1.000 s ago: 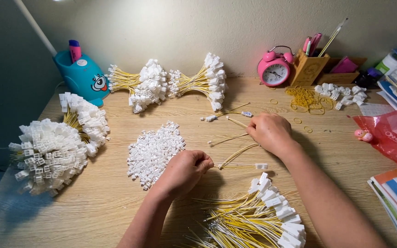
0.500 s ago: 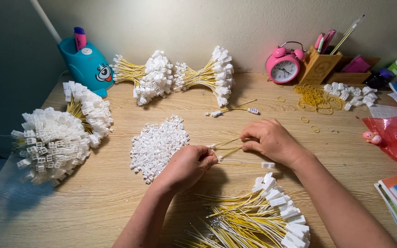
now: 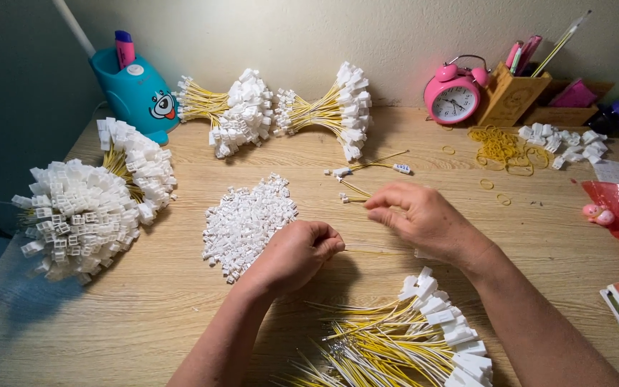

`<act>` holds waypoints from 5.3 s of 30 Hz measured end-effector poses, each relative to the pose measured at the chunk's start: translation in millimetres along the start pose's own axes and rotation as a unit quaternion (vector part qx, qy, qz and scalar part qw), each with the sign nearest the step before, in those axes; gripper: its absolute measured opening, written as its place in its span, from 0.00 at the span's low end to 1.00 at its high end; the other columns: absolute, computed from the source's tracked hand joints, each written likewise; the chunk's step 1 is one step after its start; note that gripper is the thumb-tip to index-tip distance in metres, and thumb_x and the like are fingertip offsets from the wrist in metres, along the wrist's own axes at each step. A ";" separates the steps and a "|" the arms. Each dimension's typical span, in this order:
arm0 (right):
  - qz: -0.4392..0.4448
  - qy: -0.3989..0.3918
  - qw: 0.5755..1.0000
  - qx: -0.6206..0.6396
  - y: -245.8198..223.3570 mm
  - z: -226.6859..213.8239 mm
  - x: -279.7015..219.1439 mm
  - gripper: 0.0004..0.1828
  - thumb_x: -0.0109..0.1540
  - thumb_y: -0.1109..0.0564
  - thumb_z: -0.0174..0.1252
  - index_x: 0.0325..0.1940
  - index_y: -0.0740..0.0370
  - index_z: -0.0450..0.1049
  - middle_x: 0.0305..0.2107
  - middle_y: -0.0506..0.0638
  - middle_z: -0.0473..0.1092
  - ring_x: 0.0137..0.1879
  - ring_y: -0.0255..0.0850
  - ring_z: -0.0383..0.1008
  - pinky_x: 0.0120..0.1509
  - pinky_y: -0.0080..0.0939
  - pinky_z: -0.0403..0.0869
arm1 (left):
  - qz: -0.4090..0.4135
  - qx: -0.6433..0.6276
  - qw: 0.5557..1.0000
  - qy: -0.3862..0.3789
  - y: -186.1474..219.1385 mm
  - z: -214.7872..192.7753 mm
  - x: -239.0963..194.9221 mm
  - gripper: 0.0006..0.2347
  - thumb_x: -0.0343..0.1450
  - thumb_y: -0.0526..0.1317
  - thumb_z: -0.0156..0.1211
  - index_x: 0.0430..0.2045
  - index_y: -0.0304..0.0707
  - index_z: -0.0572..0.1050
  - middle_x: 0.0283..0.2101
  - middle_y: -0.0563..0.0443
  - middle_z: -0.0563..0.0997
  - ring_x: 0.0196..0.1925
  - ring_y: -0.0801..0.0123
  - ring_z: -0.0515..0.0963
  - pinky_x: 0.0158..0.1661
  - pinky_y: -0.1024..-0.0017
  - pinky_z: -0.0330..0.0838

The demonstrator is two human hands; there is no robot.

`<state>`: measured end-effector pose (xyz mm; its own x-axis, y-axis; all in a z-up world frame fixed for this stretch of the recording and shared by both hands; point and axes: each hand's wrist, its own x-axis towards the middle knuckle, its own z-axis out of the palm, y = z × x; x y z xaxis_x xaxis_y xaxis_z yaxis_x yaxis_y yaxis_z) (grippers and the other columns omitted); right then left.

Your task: The person assembles small white plastic connectors onto the ends of yellow wires by hand. They repeatedly pick up a wire and a connector, fit the connector onto the wire end, and place the finished assembly on the table. The task is performed at a wooden desk under a desk lamp.

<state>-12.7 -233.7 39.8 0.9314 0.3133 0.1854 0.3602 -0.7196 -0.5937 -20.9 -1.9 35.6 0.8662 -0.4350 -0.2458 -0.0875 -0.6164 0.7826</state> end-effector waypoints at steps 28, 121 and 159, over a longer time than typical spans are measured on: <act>0.205 -0.076 0.955 0.200 -18.5 12.3 -6.0 0.07 0.59 0.57 0.61 0.34 0.60 0.82 0.21 0.48 0.73 0.30 0.34 0.66 0.35 0.31 0.68 | -0.003 -0.284 0.958 0.043 -27.7 14.3 20.2 0.10 0.67 0.40 0.66 0.34 0.30 0.80 0.28 0.47 0.82 0.24 0.74 0.78 0.30 0.81 0.69; 0.232 -0.095 0.927 0.279 -9.2 25.9 -7.3 0.04 0.55 0.61 0.65 0.28 0.65 0.81 0.18 0.51 0.72 0.29 0.34 0.64 0.33 0.32 0.62 | 0.114 0.348 0.902 0.231 -46.9 -27.6 26.9 0.02 0.62 0.43 0.68 0.20 0.59 0.82 0.25 0.58 0.75 0.36 0.66 0.77 0.42 0.68 0.68; 0.167 -0.063 0.921 0.347 -18.4 13.4 -13.9 0.08 0.57 0.60 0.65 0.26 0.67 0.79 0.19 0.47 0.70 0.28 0.32 0.63 0.32 0.31 0.62 | 0.002 -0.644 0.765 0.009 -21.7 45.7 9.9 0.07 0.69 0.29 0.58 0.40 0.31 0.74 0.34 0.41 0.79 0.33 0.64 0.79 0.35 0.75 0.75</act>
<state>-33.0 -216.4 37.7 0.9551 0.2463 -0.1646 -0.1063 -0.2337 -0.9665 -32.9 -22.8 -9.9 0.8744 -0.4197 -0.2436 0.4578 0.5467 0.7011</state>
